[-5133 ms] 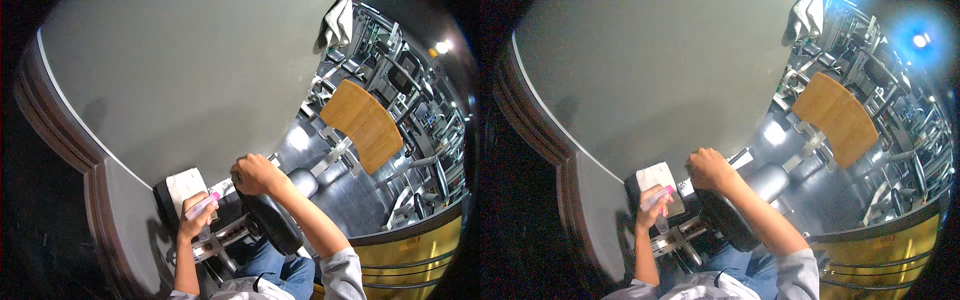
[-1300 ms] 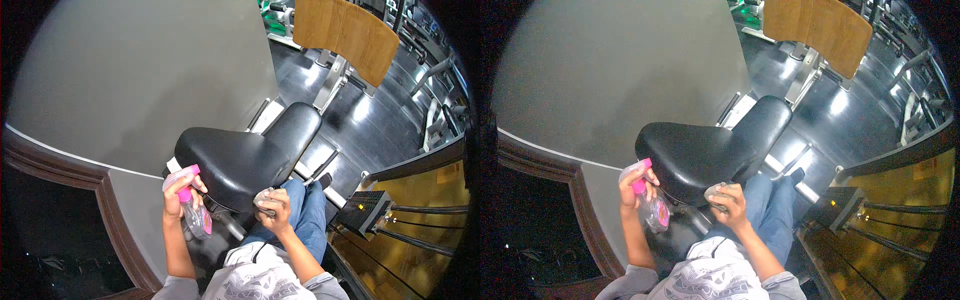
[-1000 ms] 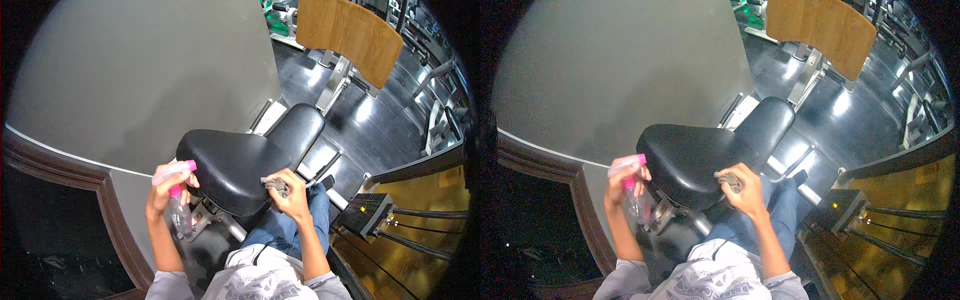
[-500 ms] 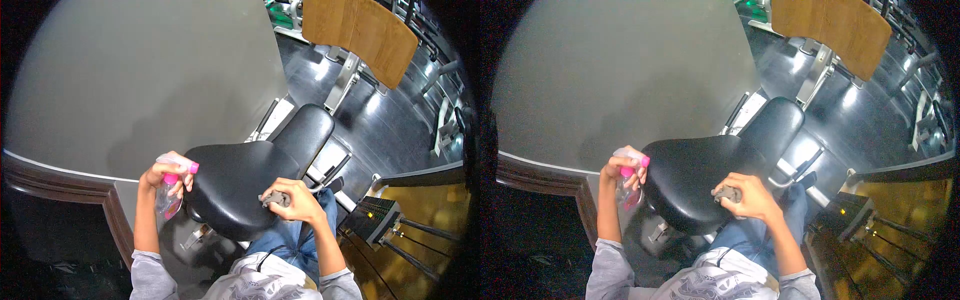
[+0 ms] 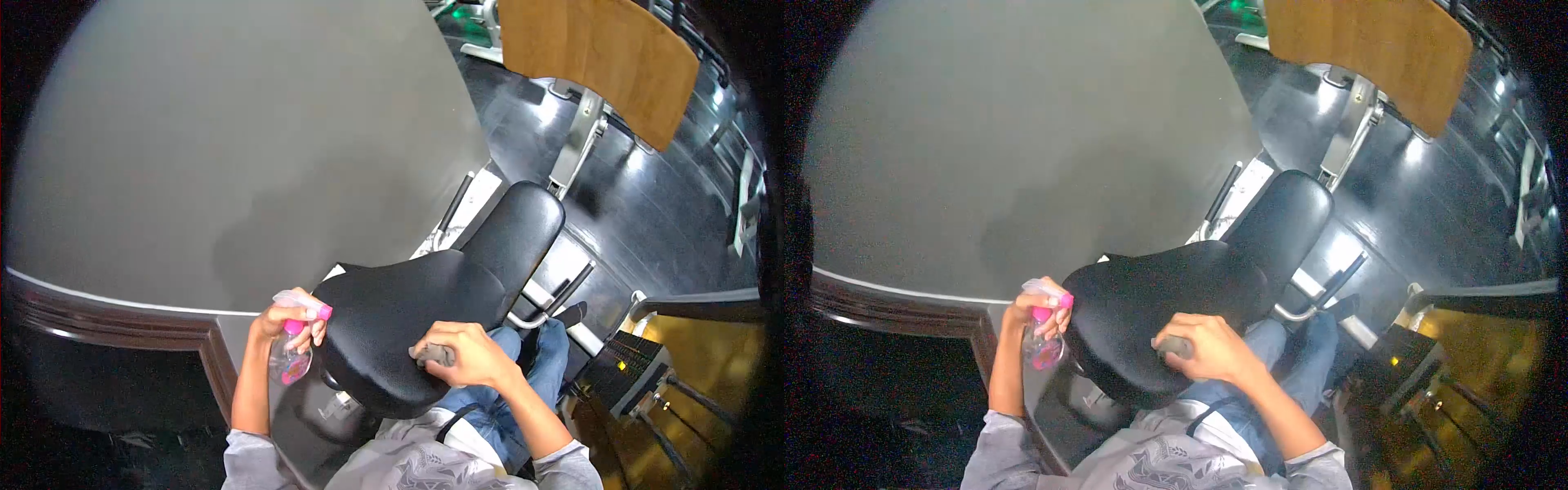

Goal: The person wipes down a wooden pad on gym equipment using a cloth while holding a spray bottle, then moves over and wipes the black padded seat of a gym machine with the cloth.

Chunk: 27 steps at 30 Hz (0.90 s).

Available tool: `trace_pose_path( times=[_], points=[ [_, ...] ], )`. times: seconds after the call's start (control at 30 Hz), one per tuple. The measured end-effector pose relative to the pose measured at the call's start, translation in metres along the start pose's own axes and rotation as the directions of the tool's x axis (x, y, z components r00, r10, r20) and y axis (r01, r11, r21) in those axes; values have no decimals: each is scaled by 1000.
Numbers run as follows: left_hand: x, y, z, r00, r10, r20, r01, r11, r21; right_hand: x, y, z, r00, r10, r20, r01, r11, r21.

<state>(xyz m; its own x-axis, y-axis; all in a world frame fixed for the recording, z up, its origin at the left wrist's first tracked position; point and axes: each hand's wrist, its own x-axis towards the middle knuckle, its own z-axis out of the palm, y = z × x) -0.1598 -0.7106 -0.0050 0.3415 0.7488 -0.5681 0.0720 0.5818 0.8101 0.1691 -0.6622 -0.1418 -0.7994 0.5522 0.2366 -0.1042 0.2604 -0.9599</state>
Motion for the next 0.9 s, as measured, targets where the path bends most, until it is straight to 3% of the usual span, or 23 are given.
trace_pose_path(
  times=[0.13,0.27,0.33,0.4,0.53,0.67,0.73,0.8,0.9],
  points=[
    [-3,-9,-2,994,88,-59,-89,996,-10,20,-31,21,991,-121,-53,112,982,-152],
    [-3,-12,2,989,130,-75,-133,991,-34,22,-59,26,975,-220,-10,216,965,-152],
    [-2,-20,-5,981,187,-40,-190,978,-90,17,-49,21,986,-165,0,165,986,-5],
    [0,-23,-7,981,192,-13,-192,973,-127,14,-37,14,1000,-16,-6,15,999,-43],
    [0,-20,-4,981,194,-21,-195,975,-106,30,-32,10,992,117,-50,-124,974,-189],
    [0,-26,-12,968,244,60,-238,967,-92,60,-55,27,999,22,-48,-34,958,-286],
    [-5,-20,-13,972,216,93,-208,974,-87,65,-71,30,999,33,-18,-36,968,-250],
    [-8,-18,-17,980,188,71,-192,980,57,63,-75,29,999,-32,28,37,977,-212],
    [-16,-16,-23,979,205,8,-205,974,99,49,-54,22,999,-15,40,18,997,-80]
  ],
)
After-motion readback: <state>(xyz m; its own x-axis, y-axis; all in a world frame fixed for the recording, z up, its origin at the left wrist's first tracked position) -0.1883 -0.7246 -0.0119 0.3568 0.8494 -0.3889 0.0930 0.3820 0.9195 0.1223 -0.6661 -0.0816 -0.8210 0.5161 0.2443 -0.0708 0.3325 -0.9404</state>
